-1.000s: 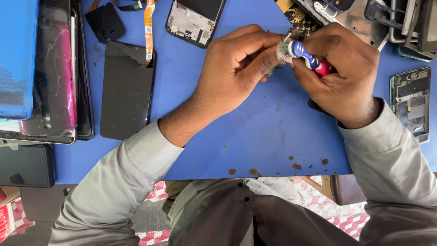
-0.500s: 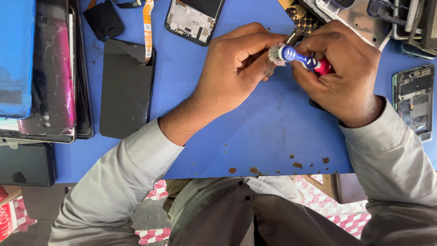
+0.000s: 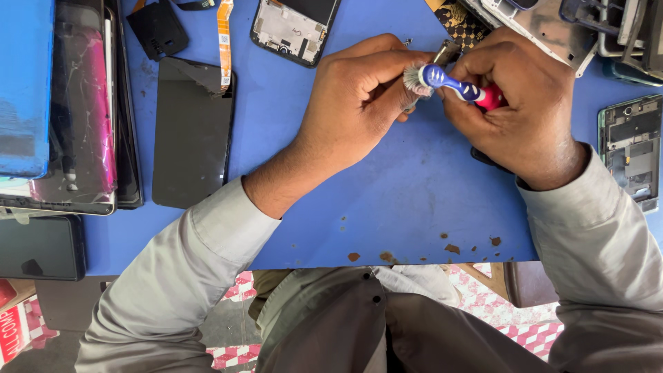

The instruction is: The person holds a disassembled phone motherboard in one hand and scrubs its surface and edges with a toothbrush, turning the board over to clean different sides. They continue brushing the board and its small components throughout the episode at a repair workbench.

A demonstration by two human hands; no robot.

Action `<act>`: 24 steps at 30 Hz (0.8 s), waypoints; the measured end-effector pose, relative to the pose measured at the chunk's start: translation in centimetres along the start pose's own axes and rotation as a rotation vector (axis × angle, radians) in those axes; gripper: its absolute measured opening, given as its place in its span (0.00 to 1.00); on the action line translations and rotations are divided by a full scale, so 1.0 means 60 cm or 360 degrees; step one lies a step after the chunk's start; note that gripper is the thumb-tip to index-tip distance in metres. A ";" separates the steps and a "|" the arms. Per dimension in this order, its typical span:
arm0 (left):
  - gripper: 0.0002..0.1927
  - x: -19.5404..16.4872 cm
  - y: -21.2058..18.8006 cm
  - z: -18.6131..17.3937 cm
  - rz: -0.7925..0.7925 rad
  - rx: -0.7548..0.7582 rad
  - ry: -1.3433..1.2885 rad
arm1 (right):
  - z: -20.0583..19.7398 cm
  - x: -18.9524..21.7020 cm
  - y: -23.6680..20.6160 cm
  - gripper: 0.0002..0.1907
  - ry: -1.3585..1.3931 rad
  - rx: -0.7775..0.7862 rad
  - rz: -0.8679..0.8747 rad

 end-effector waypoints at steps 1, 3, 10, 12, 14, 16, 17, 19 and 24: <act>0.08 0.001 0.000 0.001 -0.0013 0.0000 -0.0018 | 0.000 0.000 0.001 0.11 0.0003 -0.0002 0.0012; 0.08 0.002 0.000 0.001 -0.0026 0.0004 0.0024 | 0.001 0.001 0.004 0.12 0.0029 -0.0003 0.0042; 0.10 0.004 0.004 0.002 -0.0096 -0.0044 -0.0029 | 0.001 0.003 0.006 0.13 0.0027 -0.0032 -0.0083; 0.10 0.004 0.005 0.001 -0.0107 -0.0053 -0.0048 | 0.002 0.002 0.004 0.12 0.0063 -0.0025 -0.0113; 0.10 0.005 0.006 0.000 -0.0128 -0.0043 -0.0059 | 0.004 0.001 0.002 0.12 0.0085 -0.0034 -0.0134; 0.09 0.006 0.007 0.000 -0.0157 -0.0018 -0.0065 | 0.003 0.000 0.000 0.13 0.0067 -0.0053 -0.0150; 0.09 0.006 0.007 0.001 -0.0182 -0.0029 -0.0090 | 0.003 0.000 0.000 0.13 0.0045 -0.0063 -0.0155; 0.08 0.006 0.007 0.003 -0.0233 -0.0050 -0.0139 | 0.002 0.000 0.000 0.13 0.0013 -0.0080 -0.0169; 0.08 0.009 0.009 0.004 -0.0227 -0.0128 -0.0093 | -0.001 0.000 0.000 0.13 -0.0051 -0.0113 -0.0157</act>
Point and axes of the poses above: each hand's wrist, its own y-axis towards the middle knuckle, its own z-axis out of the palm, x = y × z, the point moved 1 cm from there along y, towards the middle knuckle, and after that the axes turned 9 degrees about y, right-handed, at the moved point
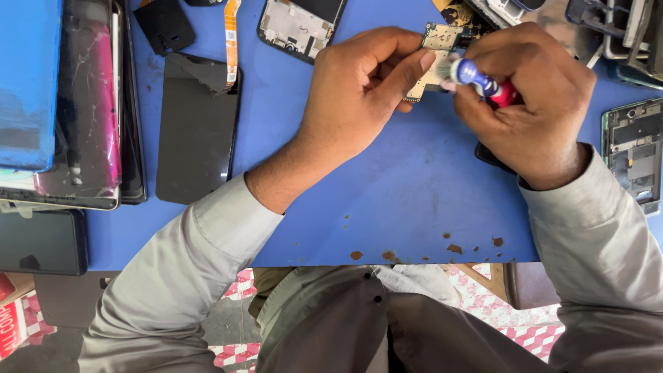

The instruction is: The person holds a disassembled phone motherboard in one hand and scrubs its surface and edges with a toothbrush, turning the board over to clean different sides. They continue brushing the board and its small components throughout the episode at a repair workbench.

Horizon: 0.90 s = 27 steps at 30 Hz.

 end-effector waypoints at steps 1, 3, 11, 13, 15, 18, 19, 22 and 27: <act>0.08 0.001 0.000 0.000 -0.0010 -0.0028 0.0033 | 0.000 0.000 -0.001 0.13 -0.0013 -0.0001 0.0001; 0.08 0.002 0.002 0.001 0.0021 -0.0049 0.0007 | 0.000 -0.001 -0.003 0.12 -0.0021 0.0002 -0.0009; 0.07 0.006 0.003 0.005 0.0003 -0.0069 -0.0018 | -0.002 -0.006 -0.011 0.10 -0.0030 0.0039 0.0035; 0.07 0.006 0.003 0.006 0.0003 -0.0067 -0.0021 | -0.003 -0.005 -0.010 0.09 -0.0014 0.0034 0.0060; 0.07 0.006 0.003 0.006 0.0008 -0.0078 -0.0015 | -0.002 -0.003 -0.007 0.09 0.0039 0.0014 0.0132; 0.07 0.007 0.002 0.007 0.0024 -0.0080 -0.0017 | 0.001 -0.001 -0.008 0.10 0.0019 -0.0023 0.0375; 0.07 0.008 0.002 0.007 0.0033 -0.0080 -0.0019 | 0.002 -0.002 -0.009 0.09 0.0210 -0.0065 0.0497; 0.09 0.009 0.001 0.006 0.0011 -0.0044 -0.0084 | 0.008 -0.006 -0.018 0.09 0.0604 -0.0122 0.0645; 0.10 0.010 0.000 0.004 -0.0012 -0.0007 -0.0133 | 0.006 -0.019 -0.030 0.09 0.0706 -0.0086 0.0533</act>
Point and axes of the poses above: each hand's wrist, its own y-axis towards the middle knuckle, its own z-axis out of the palm, x = y × z, the point moved 1 cm from there along y, towards the middle knuckle, and after that the axes turned 9 degrees about y, right-handed, at the moved point
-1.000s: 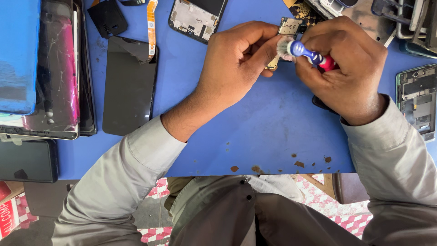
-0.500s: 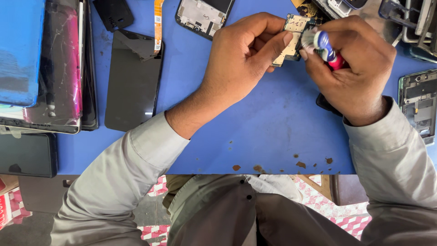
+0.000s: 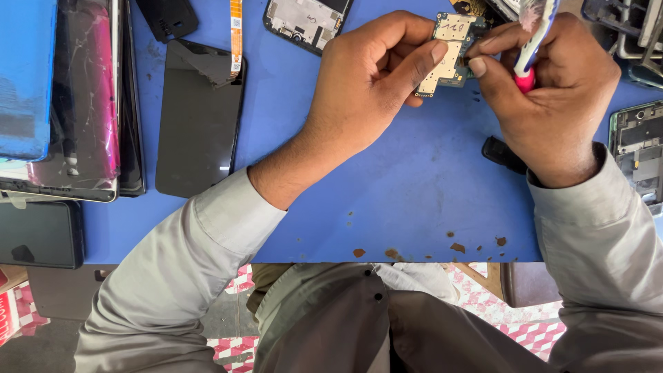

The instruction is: The person holds a disassembled phone motherboard in one hand and scrubs its surface and edges with a toothbrush, turning the board over to clean different sides. They continue brushing the board and its small components throughout the episode at a repair workbench.

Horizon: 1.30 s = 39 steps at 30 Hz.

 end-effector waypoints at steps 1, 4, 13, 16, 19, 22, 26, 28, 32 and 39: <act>0.10 0.000 0.000 0.000 0.0002 0.0009 -0.0011 | -0.001 -0.002 -0.001 0.09 0.0018 -0.0016 0.0035; 0.11 0.002 0.001 -0.001 -0.0013 0.0018 -0.0023 | -0.003 -0.004 -0.001 0.09 0.0050 -0.0076 0.0156; 0.10 0.001 0.002 -0.006 -0.0061 0.0040 -0.0089 | 0.000 0.011 0.011 0.08 0.0090 -0.0060 0.0064; 0.08 -0.010 0.003 -0.008 0.0047 -0.0048 -0.0031 | 0.000 0.016 0.011 0.09 0.0060 -0.0172 0.0147; 0.08 -0.027 0.001 -0.012 0.0194 -0.0138 0.0192 | -0.001 0.024 0.011 0.09 0.0075 -0.0277 0.0192; 0.12 -0.053 -0.008 -0.023 0.0590 -0.0218 0.0587 | 0.002 0.028 0.012 0.10 0.0255 -0.0341 0.0147; 0.14 -0.081 -0.012 -0.028 0.0898 -0.0258 0.0908 | 0.004 0.029 0.016 0.11 0.0329 -0.0330 0.0116; 0.14 -0.091 -0.014 -0.032 0.1004 -0.0222 0.1044 | 0.004 0.028 0.015 0.12 0.0310 -0.0279 0.0111; 0.13 -0.100 -0.019 -0.033 0.1145 -0.0127 0.1121 | 0.002 0.022 0.009 0.12 0.0265 -0.0193 0.0150; 0.12 -0.098 -0.021 -0.029 0.1206 -0.0054 0.1108 | -0.001 0.007 -0.002 0.14 0.0528 -0.0009 0.0187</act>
Point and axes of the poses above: each hand's wrist, its own y-axis towards the middle knuckle, its own z-axis out of the palm, x = y × z, the point moved 1 cm from there along y, towards the middle knuckle, and after that the axes turned 9 degrees about y, right-handed, at the moved point
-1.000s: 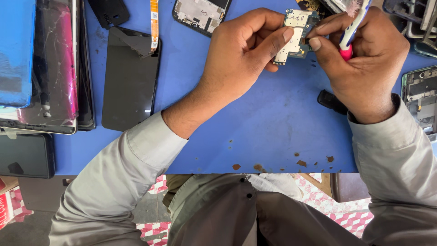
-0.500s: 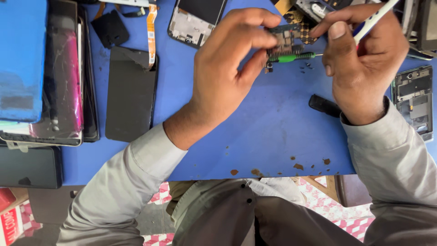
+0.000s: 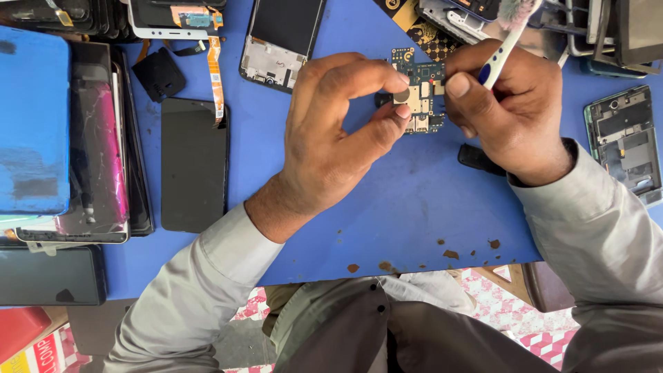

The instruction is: The person holds a disassembled phone motherboard in one hand and scrubs its surface and edges with a toothbrush, turning the board over to clean different sides. They continue brushing the board and its small components throughout the episode at a repair workbench.

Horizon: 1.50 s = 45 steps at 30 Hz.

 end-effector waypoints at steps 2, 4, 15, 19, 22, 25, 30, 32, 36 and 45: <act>0.12 -0.001 -0.001 0.000 0.0003 0.0005 0.0041 | -0.002 0.000 -0.001 0.14 0.0026 0.0008 0.0021; 0.13 -0.001 -0.002 -0.001 0.0026 0.0022 0.0103 | -0.001 0.003 0.000 0.14 0.0025 0.0013 0.0024; 0.13 0.010 -0.011 0.026 -0.0580 -0.0102 -0.0320 | 0.014 0.021 0.011 0.13 -0.0342 -0.0205 -0.0138; 0.07 0.025 -0.028 0.046 -0.0949 -0.0102 -0.0920 | 0.006 0.014 0.007 0.11 -0.0416 -0.0152 -0.0202; 0.07 0.034 -0.039 0.056 -0.1013 -0.0123 -0.1261 | 0.004 0.009 0.005 0.10 -0.0473 -0.0025 -0.0251; 0.08 0.037 -0.045 0.060 -0.1037 -0.0103 -0.1461 | 0.004 0.007 0.006 0.10 -0.0501 -0.0053 -0.0148; 0.07 0.032 -0.043 0.057 -0.0989 -0.0041 -0.1441 | 0.007 0.014 0.011 0.09 -0.0481 -0.0139 0.0065; 0.06 0.030 -0.040 0.055 -0.0986 -0.0023 -0.1339 | 0.009 0.015 0.013 0.09 -0.0406 -0.0145 0.0087; 0.06 0.022 -0.032 0.054 -0.0993 -0.0008 -0.1187 | 0.012 0.016 0.014 0.08 -0.0332 -0.0142 0.0122; 0.09 0.013 -0.020 0.051 -0.1024 0.0002 -0.1094 | 0.011 0.017 0.017 0.07 -0.0268 -0.0133 0.0184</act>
Point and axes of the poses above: each hand's wrist, its own y-axis towards the middle knuckle, its own z-axis out of the palm, x = y × z, the point moved 1 cm from there along y, towards the middle knuckle, and after that the axes turned 9 degrees about y, right-handed, at the moved point
